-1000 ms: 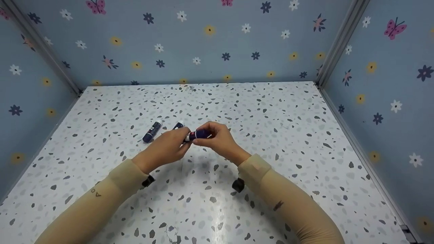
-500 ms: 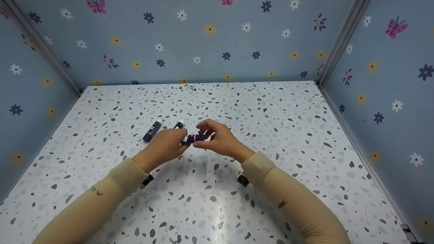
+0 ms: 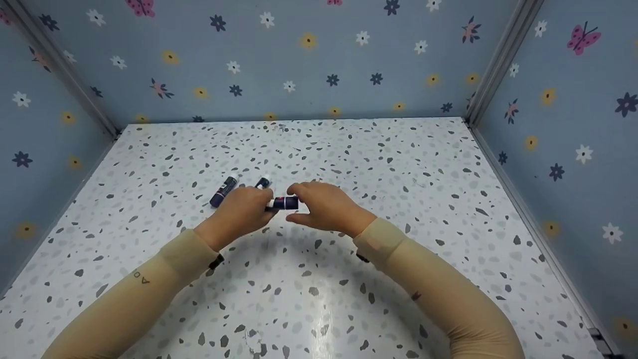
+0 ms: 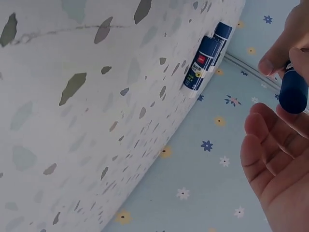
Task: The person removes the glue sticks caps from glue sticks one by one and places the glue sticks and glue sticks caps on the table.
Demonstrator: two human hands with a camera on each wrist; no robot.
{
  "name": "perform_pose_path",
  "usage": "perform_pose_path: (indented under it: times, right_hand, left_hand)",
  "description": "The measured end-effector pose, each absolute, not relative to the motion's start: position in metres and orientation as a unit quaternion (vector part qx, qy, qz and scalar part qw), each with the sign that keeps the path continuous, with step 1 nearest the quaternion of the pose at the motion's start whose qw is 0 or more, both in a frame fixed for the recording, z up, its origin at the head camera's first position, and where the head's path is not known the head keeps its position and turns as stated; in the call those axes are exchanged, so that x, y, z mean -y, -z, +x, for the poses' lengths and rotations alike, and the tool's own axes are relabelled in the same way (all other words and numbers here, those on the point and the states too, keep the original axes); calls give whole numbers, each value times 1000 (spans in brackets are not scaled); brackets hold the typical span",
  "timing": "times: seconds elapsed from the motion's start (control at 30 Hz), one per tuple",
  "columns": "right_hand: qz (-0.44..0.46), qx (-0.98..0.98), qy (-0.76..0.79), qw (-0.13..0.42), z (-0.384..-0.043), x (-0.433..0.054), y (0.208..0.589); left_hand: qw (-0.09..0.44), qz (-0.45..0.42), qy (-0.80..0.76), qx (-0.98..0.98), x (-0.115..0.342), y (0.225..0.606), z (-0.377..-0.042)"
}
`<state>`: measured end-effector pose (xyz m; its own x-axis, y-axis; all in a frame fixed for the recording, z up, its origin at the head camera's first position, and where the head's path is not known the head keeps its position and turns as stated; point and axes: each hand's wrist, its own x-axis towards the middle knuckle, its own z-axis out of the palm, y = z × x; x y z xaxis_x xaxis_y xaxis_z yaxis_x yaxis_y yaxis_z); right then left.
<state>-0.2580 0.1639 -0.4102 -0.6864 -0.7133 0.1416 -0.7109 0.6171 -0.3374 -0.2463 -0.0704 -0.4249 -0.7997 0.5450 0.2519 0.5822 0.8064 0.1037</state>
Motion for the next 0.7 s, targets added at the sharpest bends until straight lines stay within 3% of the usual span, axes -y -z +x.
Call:
perform_pose_path:
  times: [0.43,0.7]
  right_hand:
    - [-429,-901,45,-47,-257,-152,413]
    - [-429,-903,30,-15,-257,-154,412]
  left_hand:
    - [84,-301,75,947,65,427,-245]
    - [75,-302,77,947,67,427,-245]
